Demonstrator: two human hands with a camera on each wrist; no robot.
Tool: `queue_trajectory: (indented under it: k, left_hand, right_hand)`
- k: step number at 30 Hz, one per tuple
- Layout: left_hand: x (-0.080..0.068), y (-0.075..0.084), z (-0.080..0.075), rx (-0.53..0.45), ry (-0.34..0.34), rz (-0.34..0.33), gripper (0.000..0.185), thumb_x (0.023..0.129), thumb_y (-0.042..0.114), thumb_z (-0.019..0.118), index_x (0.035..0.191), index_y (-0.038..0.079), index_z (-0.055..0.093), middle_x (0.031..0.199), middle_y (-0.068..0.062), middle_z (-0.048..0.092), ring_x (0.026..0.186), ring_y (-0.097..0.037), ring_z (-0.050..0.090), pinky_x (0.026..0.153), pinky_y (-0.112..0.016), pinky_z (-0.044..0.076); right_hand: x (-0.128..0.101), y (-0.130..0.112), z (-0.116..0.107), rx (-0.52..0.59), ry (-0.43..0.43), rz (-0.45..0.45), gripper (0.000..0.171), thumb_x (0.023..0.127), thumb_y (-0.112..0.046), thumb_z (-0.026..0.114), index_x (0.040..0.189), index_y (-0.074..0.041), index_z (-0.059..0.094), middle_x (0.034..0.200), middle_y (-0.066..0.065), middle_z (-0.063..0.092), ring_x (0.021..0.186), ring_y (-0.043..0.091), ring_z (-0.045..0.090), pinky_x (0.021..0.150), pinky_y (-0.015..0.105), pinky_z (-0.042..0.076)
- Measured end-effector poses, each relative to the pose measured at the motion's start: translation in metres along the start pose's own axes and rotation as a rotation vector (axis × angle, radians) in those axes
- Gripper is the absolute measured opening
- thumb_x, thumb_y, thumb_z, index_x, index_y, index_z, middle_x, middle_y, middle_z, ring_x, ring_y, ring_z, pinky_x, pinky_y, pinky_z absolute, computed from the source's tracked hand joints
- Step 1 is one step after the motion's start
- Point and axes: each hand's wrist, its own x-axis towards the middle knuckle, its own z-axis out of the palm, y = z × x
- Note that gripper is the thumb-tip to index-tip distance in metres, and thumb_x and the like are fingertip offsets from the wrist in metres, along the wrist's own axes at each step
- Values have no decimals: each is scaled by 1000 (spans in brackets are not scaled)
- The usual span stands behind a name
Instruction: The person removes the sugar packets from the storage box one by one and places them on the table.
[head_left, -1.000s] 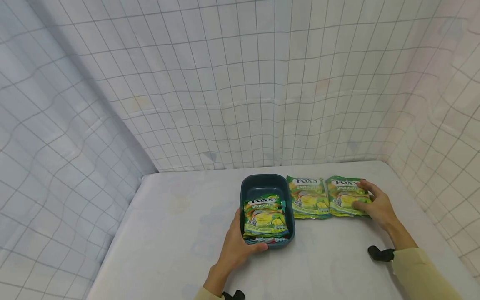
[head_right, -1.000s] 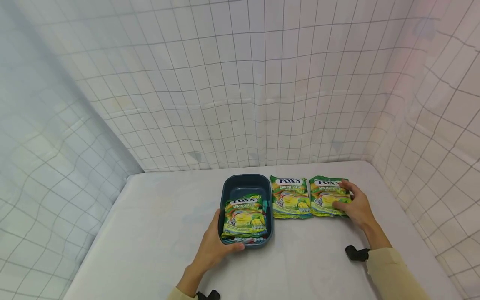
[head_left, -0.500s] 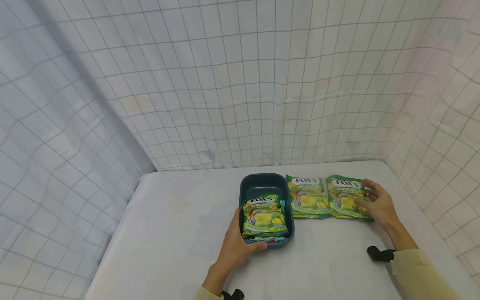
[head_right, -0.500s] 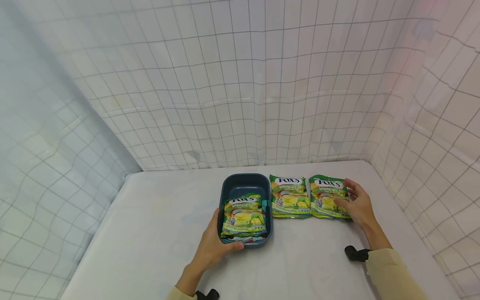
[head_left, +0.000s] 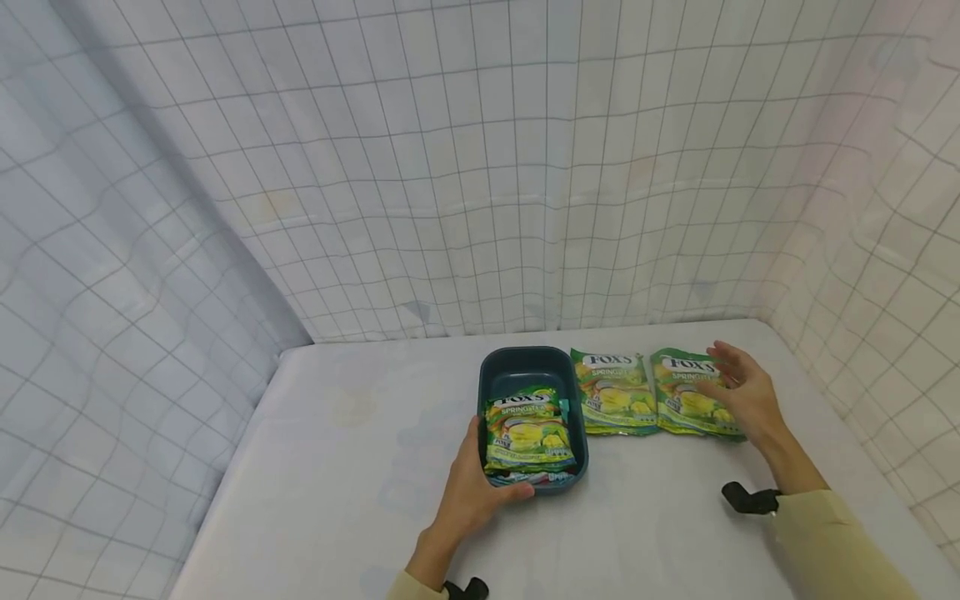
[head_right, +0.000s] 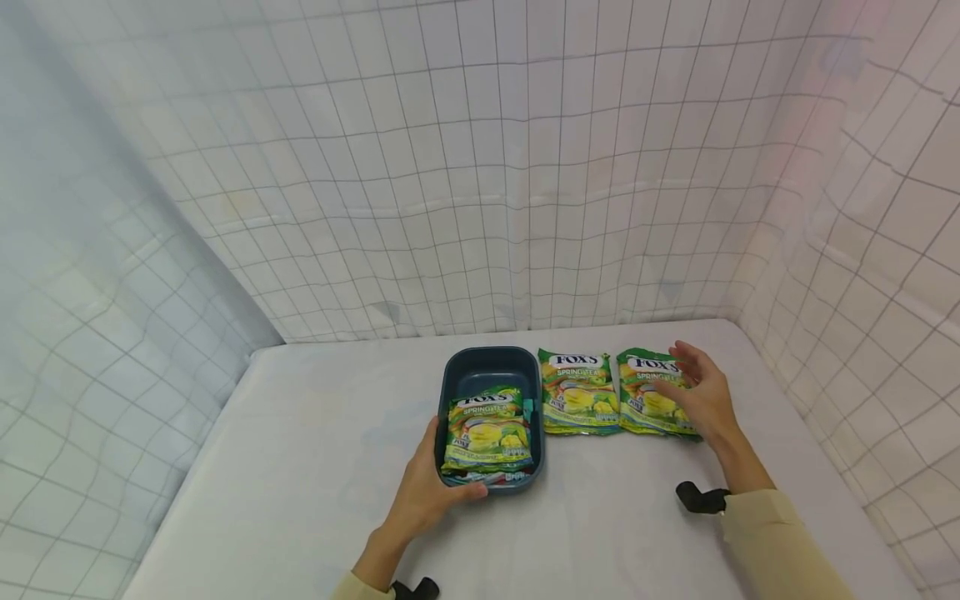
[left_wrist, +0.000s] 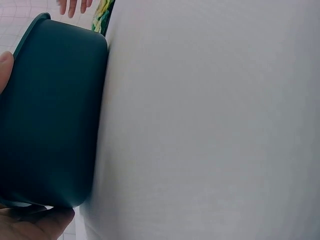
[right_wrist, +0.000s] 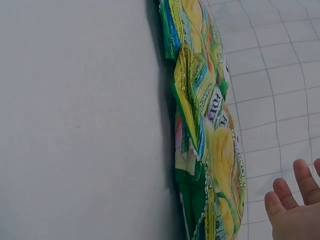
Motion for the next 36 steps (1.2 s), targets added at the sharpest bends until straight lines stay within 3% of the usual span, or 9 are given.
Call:
queue_trajectory:
  k: [10, 16, 22, 29, 36]
  left_hand:
    - [-2, 0, 1, -8, -1, -4, 127, 68, 36, 98, 163, 11, 17, 152, -7, 44, 139, -24, 43, 112, -53, 36]
    - [-2, 0, 1, -9, -2, -3, 127, 68, 35, 98, 163, 11, 17, 152, -7, 44, 139, -25, 43, 112, -53, 36]
    - [-2, 1, 1, 10, 5, -14, 128, 69, 37, 96, 163, 7, 14, 156, -13, 39, 143, -31, 38, 113, -56, 35]
    - [-1, 0, 1, -7, -1, -6, 127, 67, 34, 98, 163, 12, 17, 152, -6, 44, 140, -24, 42, 112, -52, 36]
    - [-2, 1, 1, 10, 3, -8, 128, 68, 35, 97, 163, 9, 15, 155, -10, 42, 142, -27, 40, 112, -54, 36]
  right_hand:
    - [-1, -16, 13, 174, -14, -81, 75, 95, -8, 74, 156, 2, 32, 139, 1, 52, 122, 15, 55, 93, 12, 47]
    - [-1, -31, 21, 257, -38, -97, 75, 92, 0, 74, 155, 5, 32, 141, 13, 50, 120, 10, 57, 96, 15, 47]
    - [1, -46, 31, 236, -60, -99, 75, 92, -1, 74, 154, 4, 33, 139, 8, 53, 122, 14, 58, 99, 18, 46]
    - [1, -58, 42, 205, -121, -103, 76, 94, -6, 73, 156, 1, 31, 148, 26, 45, 128, 28, 54, 101, 18, 44]
    - [2, -72, 52, 190, -158, -101, 80, 94, -14, 76, 159, -7, 30, 151, 20, 45, 134, 40, 48, 101, 17, 44]
